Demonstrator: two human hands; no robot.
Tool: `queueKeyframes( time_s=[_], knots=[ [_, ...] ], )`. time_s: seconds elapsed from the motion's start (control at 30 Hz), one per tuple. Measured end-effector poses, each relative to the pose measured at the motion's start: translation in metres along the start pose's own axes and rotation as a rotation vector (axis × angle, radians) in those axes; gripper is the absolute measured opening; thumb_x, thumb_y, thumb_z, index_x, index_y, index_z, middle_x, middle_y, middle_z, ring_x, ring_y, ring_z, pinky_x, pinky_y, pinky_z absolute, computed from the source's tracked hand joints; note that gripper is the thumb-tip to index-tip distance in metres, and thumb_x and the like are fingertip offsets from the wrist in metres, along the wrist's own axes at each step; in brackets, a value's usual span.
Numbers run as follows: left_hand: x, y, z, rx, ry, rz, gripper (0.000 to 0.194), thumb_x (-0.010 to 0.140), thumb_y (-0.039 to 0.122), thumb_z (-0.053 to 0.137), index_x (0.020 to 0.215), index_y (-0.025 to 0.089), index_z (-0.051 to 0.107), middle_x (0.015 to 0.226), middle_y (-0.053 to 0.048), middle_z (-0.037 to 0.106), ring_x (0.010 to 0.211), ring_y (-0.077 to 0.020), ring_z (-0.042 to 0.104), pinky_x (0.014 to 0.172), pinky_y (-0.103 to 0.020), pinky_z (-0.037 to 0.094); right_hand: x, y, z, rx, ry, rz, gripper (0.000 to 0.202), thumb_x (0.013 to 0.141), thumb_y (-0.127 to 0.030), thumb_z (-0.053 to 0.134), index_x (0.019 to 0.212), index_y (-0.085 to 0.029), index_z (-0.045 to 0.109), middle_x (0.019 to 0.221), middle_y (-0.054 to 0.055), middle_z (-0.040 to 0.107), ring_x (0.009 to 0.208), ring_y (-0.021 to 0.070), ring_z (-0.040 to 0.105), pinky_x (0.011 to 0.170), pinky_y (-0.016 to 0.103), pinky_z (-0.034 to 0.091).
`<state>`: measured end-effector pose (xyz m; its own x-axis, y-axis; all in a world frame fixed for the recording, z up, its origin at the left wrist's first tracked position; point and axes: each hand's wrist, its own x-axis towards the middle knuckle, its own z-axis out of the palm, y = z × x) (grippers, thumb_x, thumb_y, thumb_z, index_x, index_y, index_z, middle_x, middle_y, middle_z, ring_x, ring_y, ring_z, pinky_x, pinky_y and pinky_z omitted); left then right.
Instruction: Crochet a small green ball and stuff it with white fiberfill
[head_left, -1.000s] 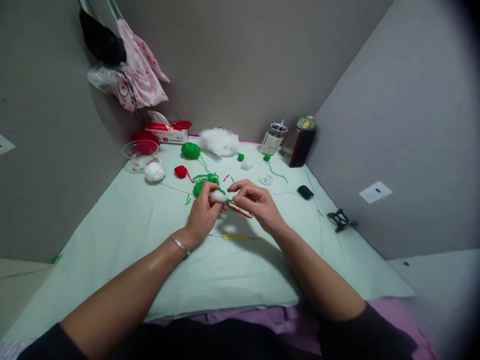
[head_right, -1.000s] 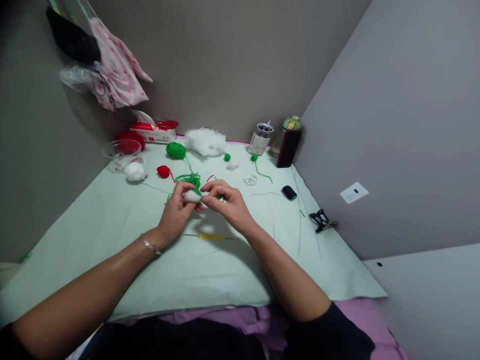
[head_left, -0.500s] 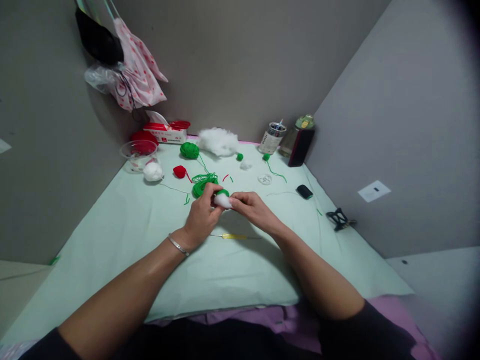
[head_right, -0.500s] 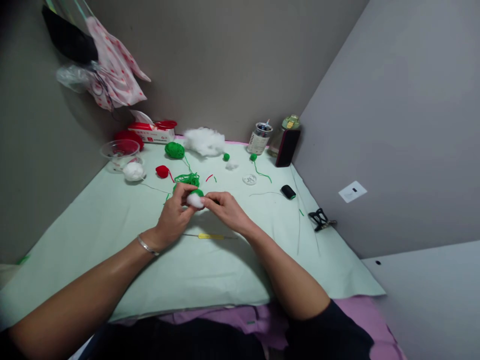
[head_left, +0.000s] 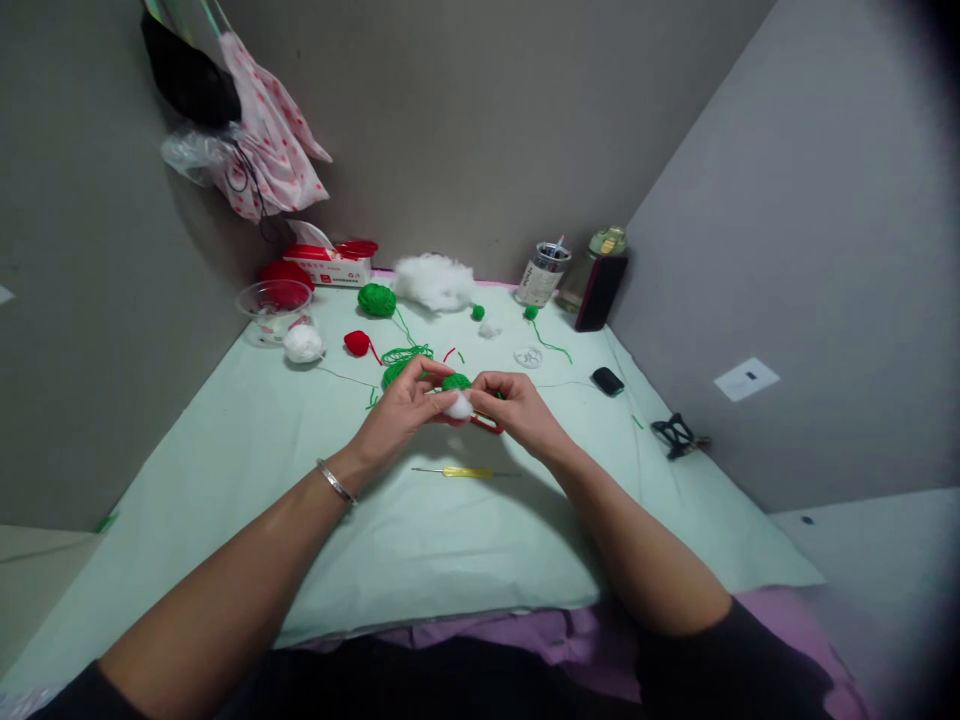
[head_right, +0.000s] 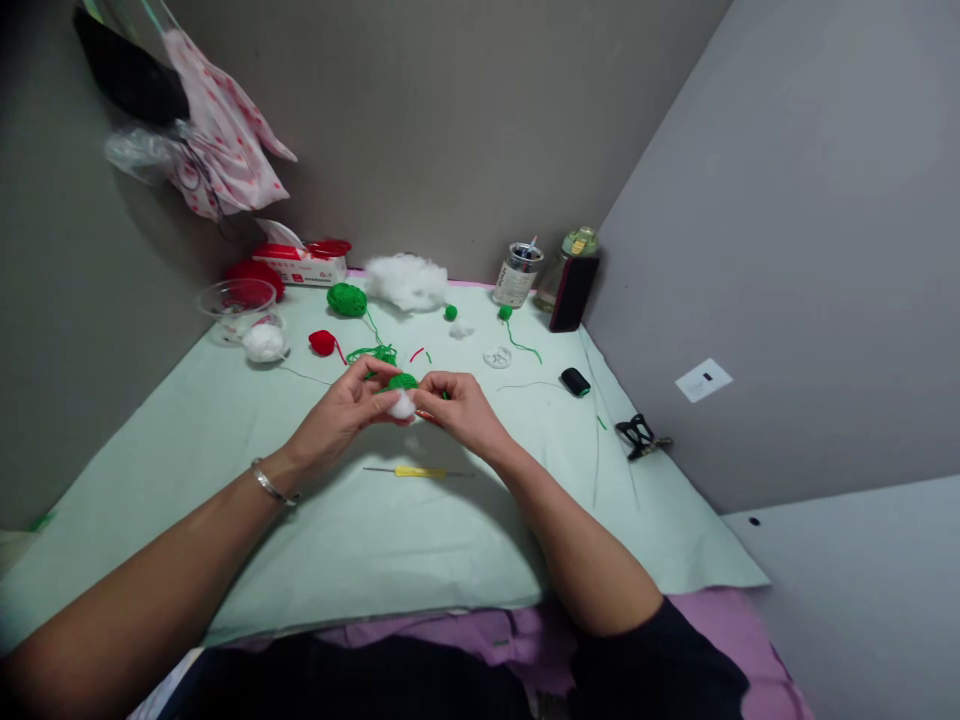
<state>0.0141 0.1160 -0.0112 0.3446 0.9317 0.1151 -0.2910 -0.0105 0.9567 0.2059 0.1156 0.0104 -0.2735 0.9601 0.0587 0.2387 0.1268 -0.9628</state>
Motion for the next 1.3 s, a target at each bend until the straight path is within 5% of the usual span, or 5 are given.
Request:
queueKeyframes(
  time_s=[0.2, 0.43, 0.63, 0.97, 1.3],
  knots=[
    [0.002, -0.006, 0.003, 0.028, 0.047, 0.037, 0.037, 0.080, 0.030, 0.084, 0.100, 0.021, 0.053, 0.084, 0.004, 0.068, 0.065, -0.0145, 0.074, 0.067, -0.030, 0.061, -0.002, 0.001, 0.003, 0.048, -0.071, -0.002, 0.043, 0.090, -0.055, 0.068, 0.067, -0.020, 0.058, 0.062, -0.003, 0.053, 0.058, 0.0112, 0.038, 0.055, 0.027, 0.027],
    [-0.001, -0.008, 0.012, 0.082, 0.159, 0.088, 0.025, 0.084, 0.027, 0.071, 0.094, 0.023, 0.048, 0.063, 0.008, 0.065, 0.049, -0.0124, 0.065, 0.054, -0.026, 0.054, -0.011, -0.011, 0.012, -0.131, -0.079, -0.127, 0.034, 0.099, -0.041, 0.058, 0.073, -0.019, 0.062, 0.071, 0.000, 0.066, 0.065, 0.0134, 0.047, 0.066, 0.029, 0.036],
    [-0.002, -0.013, 0.016, 0.126, 0.228, 0.068, 0.012, 0.090, 0.024, 0.059, 0.090, 0.024, 0.047, 0.054, 0.009, 0.060, 0.044, -0.0124, 0.061, 0.049, -0.024, 0.047, -0.009, -0.009, 0.024, -0.171, -0.033, -0.121, 0.027, 0.090, -0.029, 0.063, 0.066, -0.020, 0.057, 0.063, -0.002, 0.065, 0.059, 0.0111, 0.045, 0.061, 0.027, 0.033],
    [-0.007, -0.010, 0.014, 0.043, 0.114, 0.042, 0.031, 0.089, 0.036, 0.075, 0.103, 0.023, 0.051, 0.082, 0.004, 0.067, 0.076, -0.0165, 0.074, 0.080, -0.036, 0.064, -0.002, 0.004, 0.021, -0.156, 0.142, -0.045, 0.030, 0.082, -0.037, 0.064, 0.060, -0.021, 0.052, 0.056, -0.005, 0.047, 0.058, 0.0106, 0.037, 0.058, 0.027, 0.029],
    [0.003, -0.012, 0.000, -0.012, 0.052, -0.042, 0.031, 0.083, 0.032, 0.078, 0.097, 0.022, 0.053, 0.071, 0.005, 0.068, 0.070, -0.0146, 0.070, 0.082, -0.039, 0.065, -0.006, -0.006, 0.010, -0.219, -0.022, -0.090, 0.024, 0.089, -0.036, 0.060, 0.071, -0.021, 0.054, 0.066, -0.004, 0.050, 0.065, 0.0124, 0.040, 0.062, 0.028, 0.031]
  ],
)
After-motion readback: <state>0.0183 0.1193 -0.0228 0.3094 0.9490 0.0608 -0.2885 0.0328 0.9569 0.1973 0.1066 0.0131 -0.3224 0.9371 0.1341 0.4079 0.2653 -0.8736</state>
